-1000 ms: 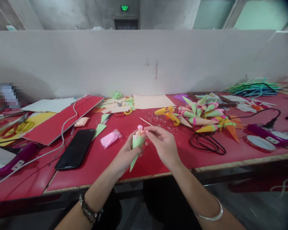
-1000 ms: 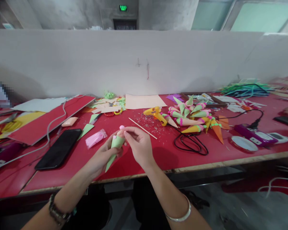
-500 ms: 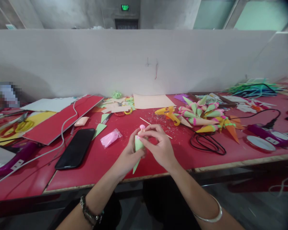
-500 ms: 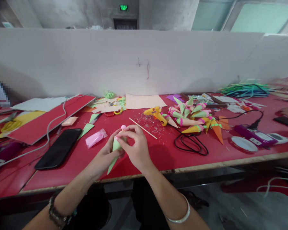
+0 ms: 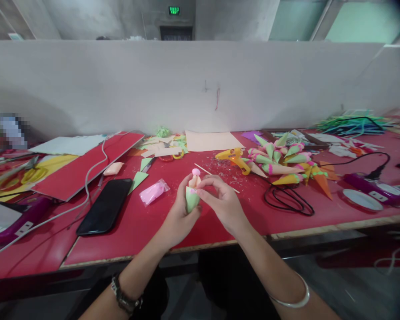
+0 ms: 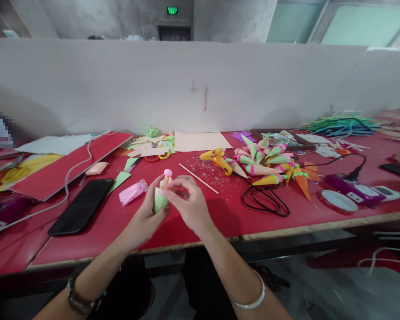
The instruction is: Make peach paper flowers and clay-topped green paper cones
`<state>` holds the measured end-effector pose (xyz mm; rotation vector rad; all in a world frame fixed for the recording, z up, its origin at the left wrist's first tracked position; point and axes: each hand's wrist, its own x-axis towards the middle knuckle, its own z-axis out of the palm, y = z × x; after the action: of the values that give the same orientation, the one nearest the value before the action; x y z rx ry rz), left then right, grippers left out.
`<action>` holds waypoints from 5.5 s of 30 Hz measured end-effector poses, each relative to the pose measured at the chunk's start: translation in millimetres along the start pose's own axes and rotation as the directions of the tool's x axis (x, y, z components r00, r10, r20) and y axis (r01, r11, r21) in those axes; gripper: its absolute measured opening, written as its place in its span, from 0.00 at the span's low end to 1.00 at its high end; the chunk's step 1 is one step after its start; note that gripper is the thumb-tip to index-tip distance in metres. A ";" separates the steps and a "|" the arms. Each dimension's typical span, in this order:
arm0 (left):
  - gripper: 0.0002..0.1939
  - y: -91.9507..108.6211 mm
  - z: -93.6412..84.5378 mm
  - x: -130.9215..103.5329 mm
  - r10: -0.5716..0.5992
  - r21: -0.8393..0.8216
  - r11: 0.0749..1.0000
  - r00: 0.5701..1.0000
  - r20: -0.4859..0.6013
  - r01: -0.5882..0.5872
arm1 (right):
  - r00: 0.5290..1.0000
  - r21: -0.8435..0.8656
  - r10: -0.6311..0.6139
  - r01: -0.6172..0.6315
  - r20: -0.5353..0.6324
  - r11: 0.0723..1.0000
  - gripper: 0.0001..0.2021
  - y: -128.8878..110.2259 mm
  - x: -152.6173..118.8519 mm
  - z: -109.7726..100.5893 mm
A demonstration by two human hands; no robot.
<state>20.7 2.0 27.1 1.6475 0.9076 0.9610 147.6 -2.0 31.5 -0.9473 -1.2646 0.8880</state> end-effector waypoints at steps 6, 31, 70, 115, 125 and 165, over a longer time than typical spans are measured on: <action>0.33 0.1 0.0 0.0 0.037 0.034 0.999 0.999 -0.007 -0.037 | 0.999 0.059 0.012 -0.015 0.049 0.998 0.05 2.1 -0.4 0.7; 0.32 -26.3 -24.8 9.7 -0.008 0.934 0.350 0.997 -0.078 0.076 | 0.991 -0.044 0.076 -0.081 -0.107 0.996 0.10 4.9 4.3 -0.6; 0.23 -5.2 -49.0 14.6 0.395 0.660 0.653 0.911 0.122 -0.371 | 0.994 -0.162 -0.085 0.095 0.070 0.982 0.07 -5.0 -8.7 7.1; 0.19 -38.6 -61.6 22.2 0.356 0.967 0.250 0.934 -0.042 -0.052 | 0.957 0.396 0.290 -0.254 -0.033 0.882 0.07 -1.0 -0.3 2.4; 0.20 -25.6 -31.2 21.4 0.208 0.878 0.413 0.964 0.167 -0.241 | 0.962 0.414 0.272 -0.245 -0.006 0.877 0.10 -0.7 0.2 1.1; 0.36 -4.2 -22.3 14.2 -0.294 -0.286 0.912 0.955 0.042 0.294 | 0.978 0.261 0.194 -0.167 -0.082 0.951 0.06 1.5 2.1 -1.7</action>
<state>5.8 24.1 30.0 1.2210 0.9355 0.8406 149.5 0.3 30.7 -0.9026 -0.9573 1.0988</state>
